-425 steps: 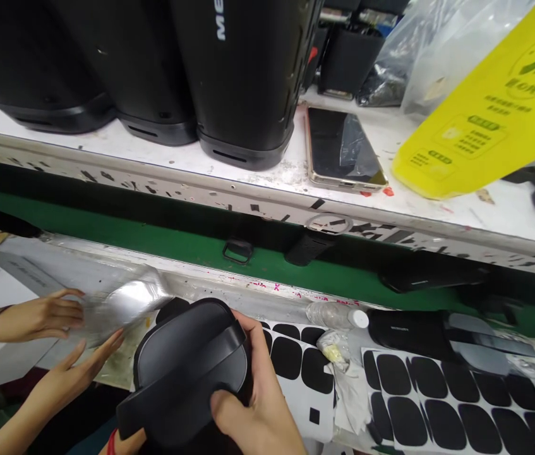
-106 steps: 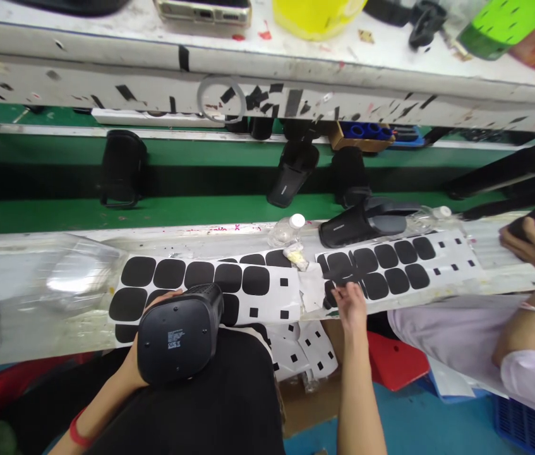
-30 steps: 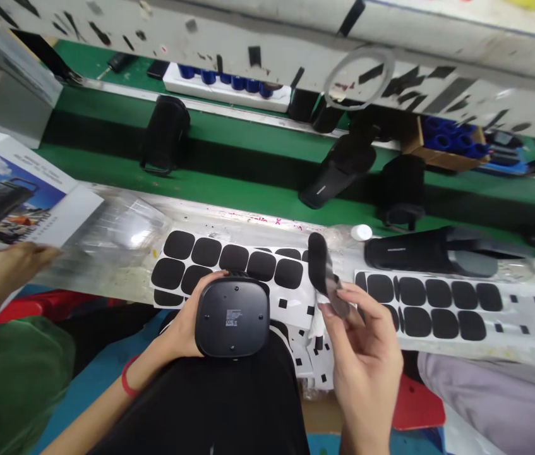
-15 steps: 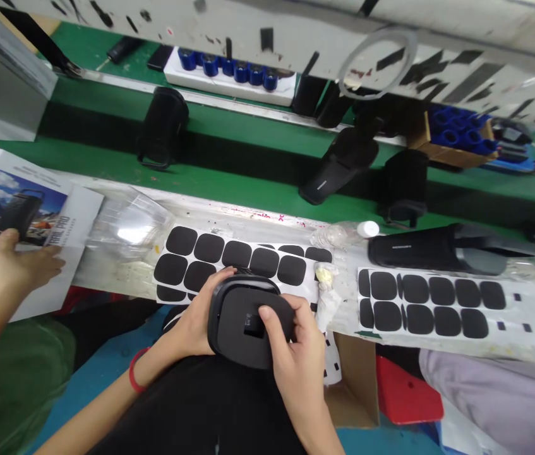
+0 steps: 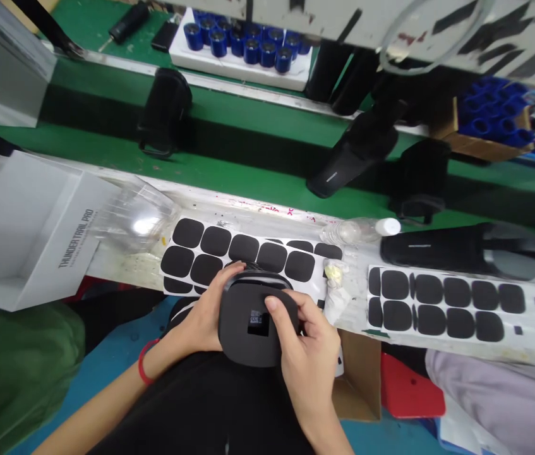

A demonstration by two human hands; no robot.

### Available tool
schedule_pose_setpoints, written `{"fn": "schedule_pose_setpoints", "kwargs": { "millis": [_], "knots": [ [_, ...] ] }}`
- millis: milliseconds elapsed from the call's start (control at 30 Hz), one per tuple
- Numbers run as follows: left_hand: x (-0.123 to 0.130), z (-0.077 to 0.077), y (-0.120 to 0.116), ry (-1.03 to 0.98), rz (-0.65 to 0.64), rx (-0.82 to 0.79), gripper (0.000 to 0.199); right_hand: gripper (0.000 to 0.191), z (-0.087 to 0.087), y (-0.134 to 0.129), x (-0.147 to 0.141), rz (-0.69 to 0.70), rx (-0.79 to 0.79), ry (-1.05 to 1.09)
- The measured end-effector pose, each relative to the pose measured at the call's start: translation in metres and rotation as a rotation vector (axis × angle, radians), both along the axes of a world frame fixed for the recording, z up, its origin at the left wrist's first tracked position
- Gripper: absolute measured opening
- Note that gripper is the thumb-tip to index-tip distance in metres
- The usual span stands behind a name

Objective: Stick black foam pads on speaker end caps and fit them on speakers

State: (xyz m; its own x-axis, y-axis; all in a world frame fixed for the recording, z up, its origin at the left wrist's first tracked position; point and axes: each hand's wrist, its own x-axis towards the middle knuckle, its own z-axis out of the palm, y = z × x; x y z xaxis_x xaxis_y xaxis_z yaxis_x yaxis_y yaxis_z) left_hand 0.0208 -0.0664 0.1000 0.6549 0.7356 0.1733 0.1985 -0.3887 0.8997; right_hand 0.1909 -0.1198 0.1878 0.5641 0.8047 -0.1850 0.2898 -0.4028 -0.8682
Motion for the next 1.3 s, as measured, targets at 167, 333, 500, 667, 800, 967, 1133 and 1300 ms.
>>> {"fn": "schedule_pose_setpoints", "kwargs": {
  "millis": [167, 333, 500, 667, 800, 967, 1133, 1300],
  "knots": [
    [0.001, -0.002, 0.001, -0.019, 0.000, 0.006, 0.105, 0.024, -0.002, -0.002, 0.001, -0.035, -0.006, 0.021],
    [0.000, -0.003, 0.001, -0.003, -0.005, 0.008, 0.108, 0.027, -0.006, -0.003, 0.003, -0.050, -0.049, 0.034],
    [0.000, -0.002, 0.000, 0.000, -0.003, -0.019, 0.106, 0.027, -0.008, -0.003, 0.003, -0.041, -0.047, 0.014],
    [0.000, -0.001, 0.000, -0.017, -0.004, -0.012, 0.104, 0.027, -0.008, -0.003, 0.003, -0.041, -0.058, -0.008],
    [0.001, 0.001, 0.000, -0.006, -0.001, -0.022, 0.104, 0.029, -0.008, -0.004, 0.002, -0.032, -0.063, -0.051],
    [-0.005, 0.002, 0.000, 0.011, -0.030, -0.064, 0.123, 0.027, -0.009, -0.005, 0.001, -0.005, -0.053, -0.095],
    [-0.012, 0.000, 0.001, -0.040, -0.135, -0.165, 0.115, 0.027, -0.009, -0.006, 0.001, -0.001, -0.044, -0.101],
    [-0.011, 0.002, -0.001, -0.039, -0.156, -0.213, 0.097, 0.026, -0.009, -0.006, 0.001, 0.007, -0.035, -0.117]
  ]
}}
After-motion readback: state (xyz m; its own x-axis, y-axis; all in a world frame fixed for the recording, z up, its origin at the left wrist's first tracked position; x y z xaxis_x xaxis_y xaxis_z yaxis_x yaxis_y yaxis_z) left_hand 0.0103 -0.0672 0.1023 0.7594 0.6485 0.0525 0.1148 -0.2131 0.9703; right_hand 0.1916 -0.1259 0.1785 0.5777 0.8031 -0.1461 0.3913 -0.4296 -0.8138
